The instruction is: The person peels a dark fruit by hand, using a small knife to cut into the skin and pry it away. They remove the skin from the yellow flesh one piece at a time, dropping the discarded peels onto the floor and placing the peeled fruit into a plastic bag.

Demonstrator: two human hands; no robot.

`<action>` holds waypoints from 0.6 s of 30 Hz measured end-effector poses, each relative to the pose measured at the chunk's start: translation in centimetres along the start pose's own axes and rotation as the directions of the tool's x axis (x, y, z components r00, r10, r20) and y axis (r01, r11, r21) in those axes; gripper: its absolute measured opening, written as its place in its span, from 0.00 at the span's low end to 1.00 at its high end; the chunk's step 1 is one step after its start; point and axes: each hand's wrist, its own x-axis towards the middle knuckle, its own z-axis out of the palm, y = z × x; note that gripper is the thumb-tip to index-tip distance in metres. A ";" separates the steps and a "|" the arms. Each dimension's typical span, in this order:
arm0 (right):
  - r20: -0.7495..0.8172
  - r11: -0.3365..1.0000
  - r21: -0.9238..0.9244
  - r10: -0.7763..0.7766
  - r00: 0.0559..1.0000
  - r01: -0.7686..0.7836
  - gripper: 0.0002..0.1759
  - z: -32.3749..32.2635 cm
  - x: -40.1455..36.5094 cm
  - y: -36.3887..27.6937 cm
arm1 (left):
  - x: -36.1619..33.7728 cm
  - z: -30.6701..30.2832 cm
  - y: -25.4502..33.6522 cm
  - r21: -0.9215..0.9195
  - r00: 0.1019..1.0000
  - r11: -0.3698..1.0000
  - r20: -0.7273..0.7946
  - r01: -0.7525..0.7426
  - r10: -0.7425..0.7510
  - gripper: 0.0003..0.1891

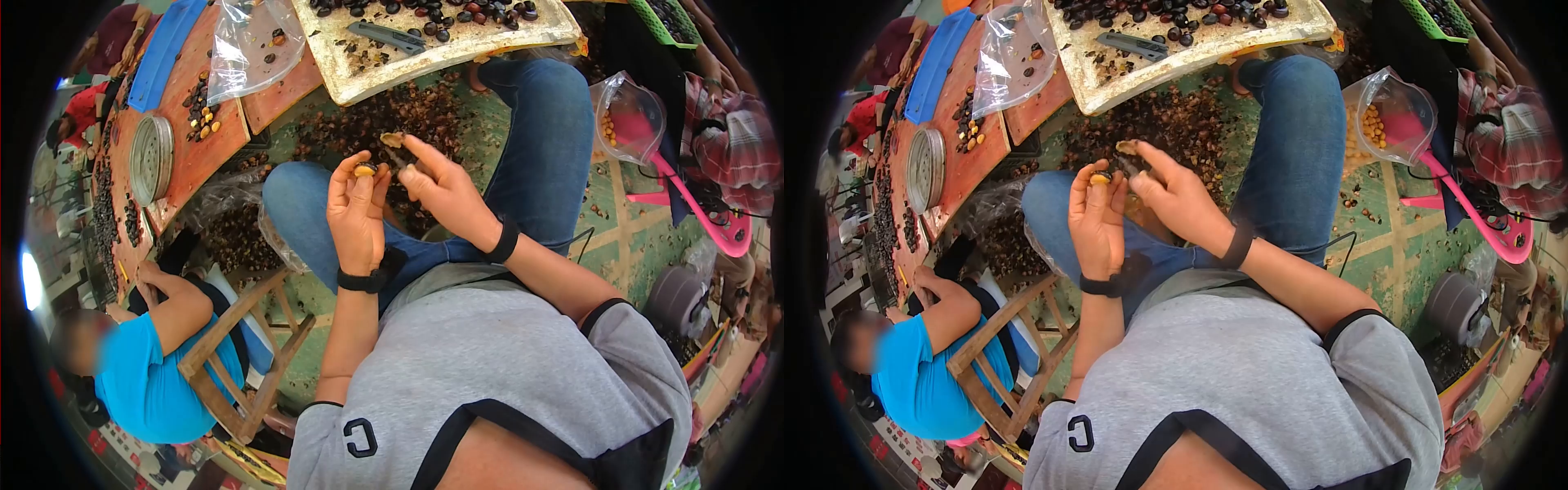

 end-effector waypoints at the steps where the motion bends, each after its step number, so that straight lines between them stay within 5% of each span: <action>1: 0.001 1.000 0.001 0.002 1.000 -0.002 0.29 0.1 -0.3 -0.3 | -0.1 -0.1 0.0 -0.007 1.000 1.000 -0.023 -0.003 0.003 0.16; 4: 0.112 0.973 -0.204 -0.088 0.990 0.109 0.30 0.3 -0.6 -0.4 | -0.1 0.2 0.0 0.143 0.998 0.988 -0.020 -0.049 0.052 0.16; 8: 0.119 0.963 -0.258 -0.046 0.992 0.075 0.29 0.2 -0.5 -0.2 | -0.4 0.4 -0.2 0.293 0.995 0.954 -0.060 -0.055 0.076 0.15; 11: 0.104 0.989 -0.109 -0.088 0.991 0.100 0.28 0.5 -0.5 0.5 | -0.5 0.5 -0.3 0.366 0.986 0.923 -0.064 -0.120 0.154 0.13; 13: 0.135 0.990 0.131 0.038 0.990 -0.056 0.26 0.6 -0.7 0.7 | -0.4 0.5 -0.6 0.504 0.962 0.833 -0.016 -0.227 0.272 0.13; 18: 0.083 0.948 0.285 0.122 0.989 -0.141 0.24 1.6 -1.1 -0.3 | 0.0 0.7 -1.1 0.587 0.920 0.734 0.049 -0.342 0.389 0.11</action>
